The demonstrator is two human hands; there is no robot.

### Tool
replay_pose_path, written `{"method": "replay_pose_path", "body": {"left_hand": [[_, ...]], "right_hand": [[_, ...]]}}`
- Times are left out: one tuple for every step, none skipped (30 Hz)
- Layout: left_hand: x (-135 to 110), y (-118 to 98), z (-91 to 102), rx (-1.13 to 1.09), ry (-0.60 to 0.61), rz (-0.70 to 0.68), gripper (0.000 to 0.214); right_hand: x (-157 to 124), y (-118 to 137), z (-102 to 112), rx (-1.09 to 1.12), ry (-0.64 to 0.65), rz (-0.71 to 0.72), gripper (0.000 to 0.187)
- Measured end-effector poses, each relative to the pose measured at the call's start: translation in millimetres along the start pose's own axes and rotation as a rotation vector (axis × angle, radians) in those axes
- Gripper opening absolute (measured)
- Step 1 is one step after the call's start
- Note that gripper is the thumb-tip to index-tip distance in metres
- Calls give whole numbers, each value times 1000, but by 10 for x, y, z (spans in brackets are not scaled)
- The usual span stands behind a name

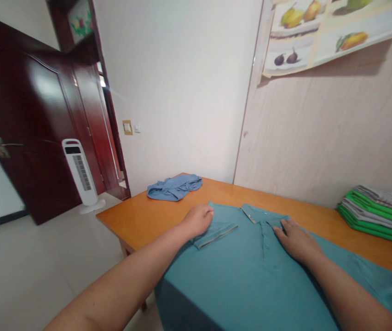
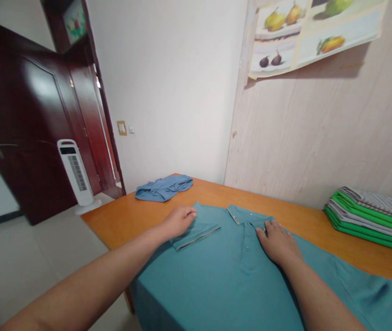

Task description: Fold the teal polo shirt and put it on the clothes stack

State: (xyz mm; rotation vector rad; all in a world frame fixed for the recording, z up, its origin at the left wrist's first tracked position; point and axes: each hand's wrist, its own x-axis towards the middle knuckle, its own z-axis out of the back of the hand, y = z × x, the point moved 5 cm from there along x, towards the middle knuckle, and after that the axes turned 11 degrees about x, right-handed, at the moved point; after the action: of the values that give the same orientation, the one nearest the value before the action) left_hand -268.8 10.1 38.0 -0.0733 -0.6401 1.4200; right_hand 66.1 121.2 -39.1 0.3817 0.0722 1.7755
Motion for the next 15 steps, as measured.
{"method": "replay_pose_path", "body": {"left_hand": [[-24,-56,-35,17,22,-61,18],[-38,-93,-51,28,32,-102,17],[-41,-106,-51,35,38,-119,16],[-34,-95,-36,40,42,-114,17],[-22,-64,-7,41,45,-88,18],[-9,-16,34,34,49,-45,18],[-3,31,82,30,57,-15,18],[-8,73,134,26,69,4,18],[-24,110,189,24,84,16,17],[-53,142,245,24,101,25,16],[-95,167,298,22,126,31,15],[-148,183,345,17,164,34,14],[-208,193,380,7,217,35,14],[-276,195,401,-10,292,30,15],[-346,191,416,-20,363,14,18]], "right_hand": [[1,1,3,0,1,-1,71],[0,3,7,0,4,-1,71],[-1,6,11,-1,7,-3,71],[-2,10,16,-1,11,-4,71],[-5,15,21,-2,15,-5,72],[-8,19,26,-1,18,-5,72],[-11,23,29,0,21,-4,73],[-13,25,32,2,22,-3,73],[-15,27,34,5,22,0,73],[-16,27,34,8,20,2,72],[-16,25,33,11,16,4,72],[-15,21,32,15,12,6,72],[-13,17,29,19,7,7,71],[-10,11,26,23,2,8,71],[-7,5,22,26,-2,9,71]]}}
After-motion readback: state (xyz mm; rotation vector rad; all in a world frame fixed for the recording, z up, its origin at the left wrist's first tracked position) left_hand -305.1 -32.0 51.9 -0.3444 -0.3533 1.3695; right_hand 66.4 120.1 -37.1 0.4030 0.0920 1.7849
